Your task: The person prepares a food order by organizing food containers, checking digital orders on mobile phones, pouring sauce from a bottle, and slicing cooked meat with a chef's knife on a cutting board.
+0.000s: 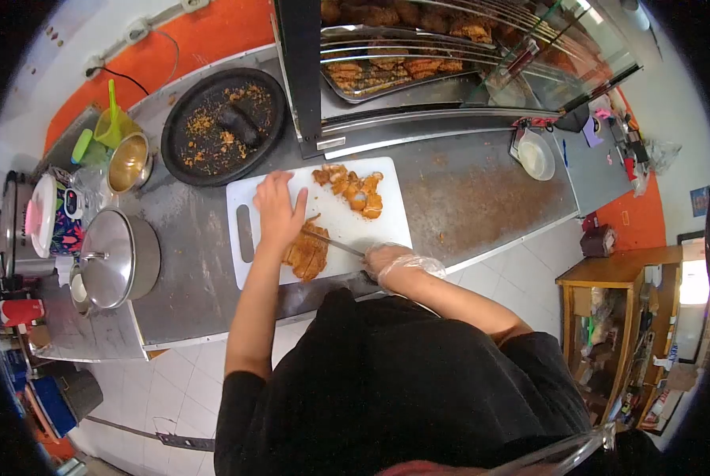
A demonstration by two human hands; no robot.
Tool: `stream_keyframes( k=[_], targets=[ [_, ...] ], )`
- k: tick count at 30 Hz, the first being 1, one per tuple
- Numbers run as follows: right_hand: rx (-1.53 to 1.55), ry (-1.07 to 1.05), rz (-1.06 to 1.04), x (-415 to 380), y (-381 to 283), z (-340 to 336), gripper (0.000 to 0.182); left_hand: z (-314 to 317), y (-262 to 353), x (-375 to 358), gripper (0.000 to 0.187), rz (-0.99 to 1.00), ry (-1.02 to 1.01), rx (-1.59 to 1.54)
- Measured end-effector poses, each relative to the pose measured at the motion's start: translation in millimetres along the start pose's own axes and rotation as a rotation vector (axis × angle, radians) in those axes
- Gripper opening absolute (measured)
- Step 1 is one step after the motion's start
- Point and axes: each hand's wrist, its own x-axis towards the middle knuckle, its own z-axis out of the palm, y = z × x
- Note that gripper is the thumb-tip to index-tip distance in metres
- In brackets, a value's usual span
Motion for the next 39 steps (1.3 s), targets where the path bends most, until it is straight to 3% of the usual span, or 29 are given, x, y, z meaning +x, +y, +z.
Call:
stream_keyframes(
  k=[2,9,11,16,18,19,21,23,27,30,31,34,36,38,39],
  targets=[
    [0.016,-0.031,0.055,9,0,2,0.025,25,-15,14,0.040,0.062,-0.218,-0.135],
    [-0.051,-0.044,0.023,38,16,36,0.023,54,-34,4,0.039,0.059,-0.213,-0.141],
    [-0.011,0.062,-0.080,51,30,49,0.023,54,-35,8,0.041,0.066,-0.203,-0.096],
    [-0.025,0.041,0.004,15,7,-16,0.025,41,-30,17,0.043,0.008,-0.158,-0.105],
    [-0.016,0.083,-0.080,1,-2,-11,0.024,39,-31,0,0.044,-0.051,-0.181,-0.116],
    [-0.027,-0.043,0.021,-1,-16,-19,0.019,44,-36,-9,0.044,-0.084,-0.221,-0.123],
    [0.002,0.003,0.006,32,2,31,0.020,45,-43,-7,0.045,-0.109,-0.248,-0.128],
    [0.043,0.059,-0.009,43,10,53,0.023,39,-39,-8,0.045,0.020,-0.243,-0.073],
    [0.168,0.096,-0.146,43,22,27,0.031,45,-43,-2,0.044,-0.015,-0.206,-0.068],
    [0.048,-0.005,0.008,10,-9,-36,0.028,37,-44,1,0.044,-0.098,-0.142,-0.096],
    [0.085,0.069,-0.037,1,-11,-35,0.030,32,-38,-3,0.044,-0.099,-0.151,-0.100],
    [-0.067,-0.104,0.033,2,-19,-6,0.027,27,-32,-14,0.044,-0.133,-0.181,-0.121],
    [-0.044,0.006,0.031,20,-8,38,0.027,40,-42,-29,0.045,-0.052,-0.089,-0.071],
    [0.017,-0.001,0.056,33,-1,48,0.030,35,-38,-22,0.045,-0.037,-0.142,-0.067],
    [0.126,0.032,-0.034,34,0,41,0.037,32,-38,-19,0.046,-0.021,-0.184,-0.050]
  ],
)
